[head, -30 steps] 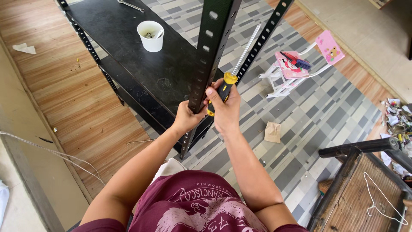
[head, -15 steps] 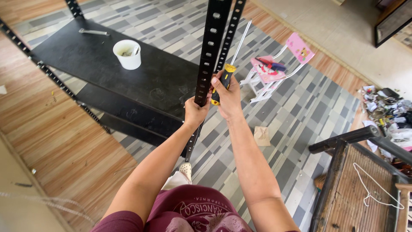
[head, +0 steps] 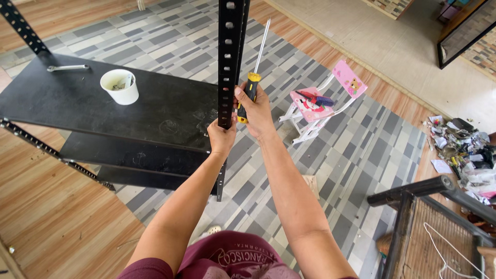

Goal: The person assembles a black metal shelving unit by inserting screws into the vertical uprights and tightening them with a screwdriver. They repeatedly position the uprights, align holes, and secure fasteners to join the frame components.

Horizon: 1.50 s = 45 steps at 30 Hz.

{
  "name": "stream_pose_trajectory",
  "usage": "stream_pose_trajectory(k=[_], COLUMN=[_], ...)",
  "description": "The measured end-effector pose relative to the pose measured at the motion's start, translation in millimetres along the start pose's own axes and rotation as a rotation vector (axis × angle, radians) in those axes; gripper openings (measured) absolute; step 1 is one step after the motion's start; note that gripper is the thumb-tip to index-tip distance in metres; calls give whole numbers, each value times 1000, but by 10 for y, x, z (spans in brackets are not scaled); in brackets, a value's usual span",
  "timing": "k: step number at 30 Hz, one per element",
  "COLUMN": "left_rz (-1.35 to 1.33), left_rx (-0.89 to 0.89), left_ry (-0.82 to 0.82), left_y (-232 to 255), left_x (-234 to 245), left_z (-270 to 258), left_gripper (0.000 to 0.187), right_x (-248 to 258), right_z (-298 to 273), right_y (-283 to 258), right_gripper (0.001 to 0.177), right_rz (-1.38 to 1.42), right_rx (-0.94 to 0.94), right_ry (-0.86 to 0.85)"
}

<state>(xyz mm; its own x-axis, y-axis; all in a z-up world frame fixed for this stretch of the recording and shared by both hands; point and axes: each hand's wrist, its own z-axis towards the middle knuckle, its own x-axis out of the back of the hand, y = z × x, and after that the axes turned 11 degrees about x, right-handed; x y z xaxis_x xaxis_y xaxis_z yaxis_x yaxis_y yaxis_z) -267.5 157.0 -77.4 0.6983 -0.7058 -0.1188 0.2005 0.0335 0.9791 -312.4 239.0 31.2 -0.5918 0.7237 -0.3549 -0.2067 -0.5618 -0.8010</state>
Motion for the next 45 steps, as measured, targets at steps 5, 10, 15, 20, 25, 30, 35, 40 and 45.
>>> stream_pose_trajectory(k=[5,10,15,20,25,30,35,40,45], left_rz=[149,135,251,167,-234,-457,-569,-503,-455], left_rx=[89,24,214,51,-168,-265,-189,-124,-107], left_ry=[59,-60,-154,-412,-364,-416,-723,-773,-878], left_y=[-70,-81,78,529,1534,2643,3112,3176,3145], left_x=[-314,-383,-266,24,372,382,228,111,35], left_z=[382,533,534,603,885,1071,1210,1368,1492], left_gripper=[10,13,18,45,48,30,27,23,23], right_x=[155,176,15,-194,-369,-638,-900,-1296,-1589], right_z=[318,227,-111,-350,-386,-500,-608,-701,-688], right_y=[-44,-301,-806,-1447,-1891,-2139,-2368,-2478,-2484], right_gripper=[17,25,29,48,73,49,39,38,36], right_rz=[-74,-426,-17,436,-230,-842,-1164,-1303,-1404], right_rx=[-54,77,-109,-281,-13,535,739,712,689], right_ry=[36,11,-41,-305,-353,-162,-16,158,226])
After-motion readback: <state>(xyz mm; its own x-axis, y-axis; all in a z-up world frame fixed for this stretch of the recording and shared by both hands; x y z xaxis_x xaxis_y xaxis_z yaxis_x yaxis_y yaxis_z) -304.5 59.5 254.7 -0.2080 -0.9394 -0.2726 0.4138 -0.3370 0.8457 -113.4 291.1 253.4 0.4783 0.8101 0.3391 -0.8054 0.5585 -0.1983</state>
